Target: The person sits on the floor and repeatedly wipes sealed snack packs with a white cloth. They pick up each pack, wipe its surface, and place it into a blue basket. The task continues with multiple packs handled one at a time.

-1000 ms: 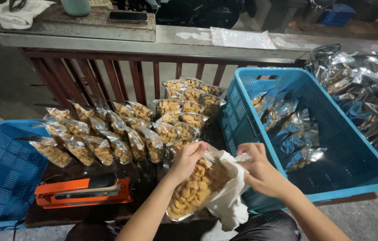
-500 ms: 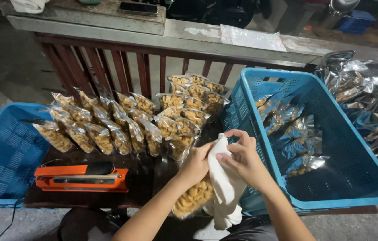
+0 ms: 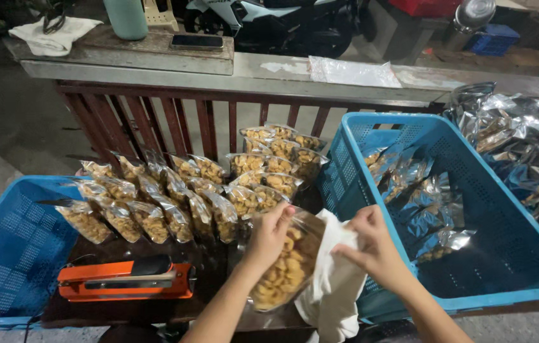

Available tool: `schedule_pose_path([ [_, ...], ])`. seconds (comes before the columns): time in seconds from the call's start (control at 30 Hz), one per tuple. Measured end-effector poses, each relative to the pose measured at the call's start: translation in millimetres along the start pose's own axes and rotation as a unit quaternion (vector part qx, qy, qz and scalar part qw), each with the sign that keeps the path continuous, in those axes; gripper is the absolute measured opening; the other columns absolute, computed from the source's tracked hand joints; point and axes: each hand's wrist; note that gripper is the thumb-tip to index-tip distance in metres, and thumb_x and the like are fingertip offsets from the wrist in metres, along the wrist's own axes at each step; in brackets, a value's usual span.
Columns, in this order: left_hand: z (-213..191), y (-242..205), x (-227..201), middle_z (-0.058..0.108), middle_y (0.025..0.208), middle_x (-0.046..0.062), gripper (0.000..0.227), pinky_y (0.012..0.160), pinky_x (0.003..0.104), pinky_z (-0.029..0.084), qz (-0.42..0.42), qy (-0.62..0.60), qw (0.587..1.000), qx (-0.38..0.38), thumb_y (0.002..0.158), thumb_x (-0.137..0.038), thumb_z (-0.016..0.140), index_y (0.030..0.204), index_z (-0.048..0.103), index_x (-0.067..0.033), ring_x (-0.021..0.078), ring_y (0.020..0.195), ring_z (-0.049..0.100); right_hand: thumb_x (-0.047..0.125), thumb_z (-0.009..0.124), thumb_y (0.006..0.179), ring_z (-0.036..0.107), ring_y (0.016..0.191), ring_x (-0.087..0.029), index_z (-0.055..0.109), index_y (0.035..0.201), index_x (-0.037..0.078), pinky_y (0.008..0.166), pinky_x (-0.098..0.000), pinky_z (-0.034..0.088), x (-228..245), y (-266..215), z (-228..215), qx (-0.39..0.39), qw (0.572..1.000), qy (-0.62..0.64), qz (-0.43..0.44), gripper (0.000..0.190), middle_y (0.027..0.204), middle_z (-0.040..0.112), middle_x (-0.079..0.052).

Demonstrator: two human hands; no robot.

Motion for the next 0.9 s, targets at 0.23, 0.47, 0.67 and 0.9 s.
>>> schedule_pose_path([
  [0.23,7.2,-17.1,-21.3,0.062,0.083,0.015,0.025,0.066,0.042,0.050,0.103,0.019,0.994,-0.023,0.106,-0.023,0.057,0.096,0.062,-0.0017,0.0340,0.076,0.065,0.066,0.046,0.094,0.065,0.098,-0.018,0.062,0.116,0.001,0.089,-0.0318,0.052,5.4,11.4,30.6,-0.014,0.848,0.472,0.242,0.071,0.107,0.067,-0.010],
  [0.47,-7.4,-20.0,-32.1,0.061,0.087,0.016,0.020,0.068,0.042,0.050,0.092,0.024,0.995,-0.034,0.104,-0.018,0.059,0.094,0.063,-0.0018,0.0345,0.079,0.065,0.020,0.077,0.082,0.058,0.098,-0.011,0.055,0.118,0.006,0.085,-0.0288,0.048,55.2,23.4,17.4,0.112,0.975,0.145,0.121,0.045,0.102,0.061,-0.002],
  [0.67,2.8,-23.8,-37.7,0.060,0.091,0.015,0.004,0.070,0.042,0.051,0.132,0.005,0.991,-0.002,0.093,0.002,0.062,0.093,0.063,-0.0025,0.0344,0.084,0.065,0.015,0.079,0.074,0.062,0.090,-0.023,0.070,0.097,0.003,0.080,-0.0350,0.050,67.9,29.0,13.2,0.121,0.989,-0.070,0.051,0.027,0.088,0.067,-0.007],
  [0.9,13.1,-33.7,-38.4,0.058,0.086,0.015,0.005,0.068,0.043,0.050,0.101,0.016,0.994,-0.042,0.090,0.005,0.066,0.092,0.063,0.0002,0.0352,0.080,0.064,0.017,0.081,0.073,0.055,0.092,-0.033,0.065,0.093,0.000,0.080,-0.0419,0.048,75.7,36.9,25.5,0.144,0.975,-0.161,-0.060,0.030,0.091,0.063,-0.012],
])
Point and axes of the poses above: each hand's wrist, its own y-axis towards the middle knuckle, its own z-axis out of the palm, x = y × z
